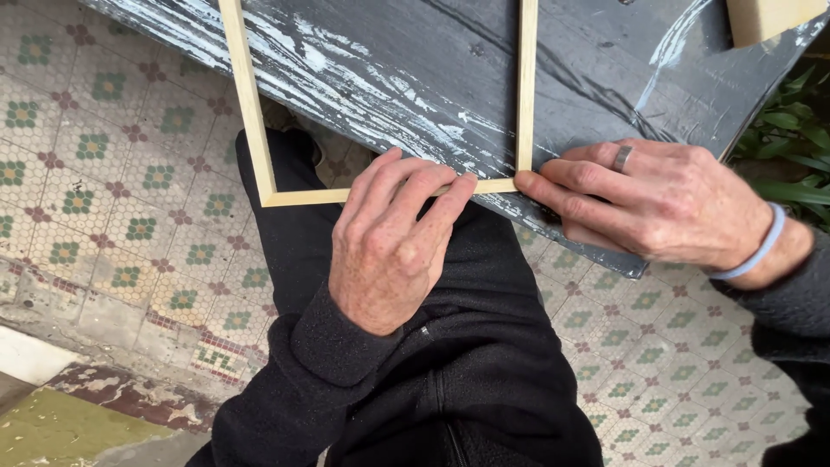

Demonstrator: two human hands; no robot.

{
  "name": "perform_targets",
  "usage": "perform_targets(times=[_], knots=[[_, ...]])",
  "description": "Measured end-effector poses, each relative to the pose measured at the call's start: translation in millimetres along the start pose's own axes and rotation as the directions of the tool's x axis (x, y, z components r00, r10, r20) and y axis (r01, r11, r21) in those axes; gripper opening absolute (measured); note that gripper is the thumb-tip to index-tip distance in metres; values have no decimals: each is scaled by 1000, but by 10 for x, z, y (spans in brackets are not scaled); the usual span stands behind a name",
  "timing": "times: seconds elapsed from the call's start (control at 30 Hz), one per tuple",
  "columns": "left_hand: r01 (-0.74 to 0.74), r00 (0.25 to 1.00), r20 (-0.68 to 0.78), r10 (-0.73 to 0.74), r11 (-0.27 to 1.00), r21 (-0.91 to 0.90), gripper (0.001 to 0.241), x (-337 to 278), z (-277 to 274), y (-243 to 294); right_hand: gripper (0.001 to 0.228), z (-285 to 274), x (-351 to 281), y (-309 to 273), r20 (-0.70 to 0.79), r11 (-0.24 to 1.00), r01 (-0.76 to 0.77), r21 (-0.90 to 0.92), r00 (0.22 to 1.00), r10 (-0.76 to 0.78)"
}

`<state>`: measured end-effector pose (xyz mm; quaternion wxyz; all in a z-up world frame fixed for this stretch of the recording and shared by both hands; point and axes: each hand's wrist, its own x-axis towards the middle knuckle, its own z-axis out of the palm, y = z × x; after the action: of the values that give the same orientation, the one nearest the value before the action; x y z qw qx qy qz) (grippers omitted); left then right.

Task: Assembling and gluing wooden picture frames.

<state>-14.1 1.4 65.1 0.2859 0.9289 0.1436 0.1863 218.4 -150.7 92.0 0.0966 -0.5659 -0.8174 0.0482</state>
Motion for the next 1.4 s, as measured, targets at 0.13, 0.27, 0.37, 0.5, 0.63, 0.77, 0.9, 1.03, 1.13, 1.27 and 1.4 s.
perform_targets(times=[0.13,0.27,0.37,0.5,0.63,0.77,0.9,1.03,1.13,1.27,1.4], knots=[[19,1000,1,-19,1000,-7,29,0,-14,19,46,-3,-49,7,-21,998,24,-59,999,-26],[13,1000,12,-13,1000,-19,29,14,-20,11,36,-81,-110,-2,-56,999,7,48,998,-5],[21,999,30,-20,1000,-22,29,64,-48,4,29,-153,-177,-61,-133,982,-65,179,987,90],[24,991,129,-18,998,-50,24,233,-179,-8,31,-102,-271,-171,-169,945,-212,249,951,258],[232,946,253,-201,967,-101,36,744,73,-176,35,146,-485,-234,-212,869,-242,432,909,359],[282,956,70,-283,959,33,60,1327,535,-384,39,11,-414,-372,-211,728,-266,632,845,492],[331,943,14,-332,943,41,50,1513,524,-410,39,-97,-438,-435,-197,673,-317,669,797,571],[189,981,63,-186,981,-51,36,937,-60,-295,36,-78,-564,-447,-200,631,-306,713,774,601],[96,988,113,-110,988,121,29,476,-504,-97,40,-34,-595,-475,-200,512,-220,831,739,643],[14,978,196,-76,953,301,32,145,-722,-67,42,46,-632,-510,-142,339,-145,930,707,693],[-74,981,192,-10,901,427,30,82,-617,-262,42,102,-622,-507,-103,336,-212,918,690,716]])
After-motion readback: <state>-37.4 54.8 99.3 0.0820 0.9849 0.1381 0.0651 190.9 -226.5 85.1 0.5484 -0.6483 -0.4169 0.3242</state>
